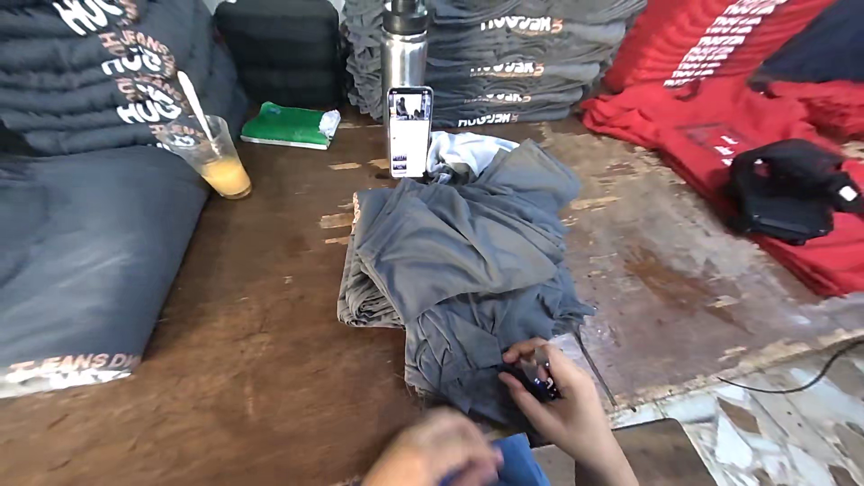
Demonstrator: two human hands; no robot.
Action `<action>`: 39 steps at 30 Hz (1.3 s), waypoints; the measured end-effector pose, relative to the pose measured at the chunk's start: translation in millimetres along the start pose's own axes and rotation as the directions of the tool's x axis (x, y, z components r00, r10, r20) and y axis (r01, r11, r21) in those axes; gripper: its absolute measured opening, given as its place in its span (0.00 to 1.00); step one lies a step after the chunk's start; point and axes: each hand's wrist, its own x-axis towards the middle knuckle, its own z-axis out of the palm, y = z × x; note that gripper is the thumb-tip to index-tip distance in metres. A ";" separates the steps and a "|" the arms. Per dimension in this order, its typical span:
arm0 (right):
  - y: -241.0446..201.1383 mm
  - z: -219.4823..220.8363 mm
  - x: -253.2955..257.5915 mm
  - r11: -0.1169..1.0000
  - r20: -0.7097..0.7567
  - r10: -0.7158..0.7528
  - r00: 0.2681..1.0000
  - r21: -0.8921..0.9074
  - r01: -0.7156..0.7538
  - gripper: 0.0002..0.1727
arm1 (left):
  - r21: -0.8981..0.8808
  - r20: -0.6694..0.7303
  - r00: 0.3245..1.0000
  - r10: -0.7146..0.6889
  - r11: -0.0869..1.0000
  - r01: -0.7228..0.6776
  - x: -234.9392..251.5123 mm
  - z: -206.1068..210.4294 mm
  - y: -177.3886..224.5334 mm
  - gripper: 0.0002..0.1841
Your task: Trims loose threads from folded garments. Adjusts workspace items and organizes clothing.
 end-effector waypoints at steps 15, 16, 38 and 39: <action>-38.4 43.6 22.4 0.996 -0.113 0.002 0.994 0.085 0.008 0.28 | 0.340 -0.538 0.824 0.177 0.940 0.021 45.5 -11.9 -21.2 0.09; -40.5 48.2 29.7 0.997 -0.121 -0.013 0.993 0.077 0.022 0.26 | 0.349 -0.552 0.812 0.190 0.937 0.018 45.6 -14.5 -21.0 0.10; -15.1 33.2 43.9 0.926 -0.141 0.026 0.990 -0.369 -0.077 0.11 | 0.073 -0.481 0.876 -0.022 0.995 0.065 39.3 -15.7 -36.2 0.17; -16.0 34.2 41.6 0.940 -0.113 0.018 0.993 -0.337 -0.056 0.13 | -0.046 -0.497 0.865 -0.070 0.997 0.055 38.4 -17.0 -35.8 0.17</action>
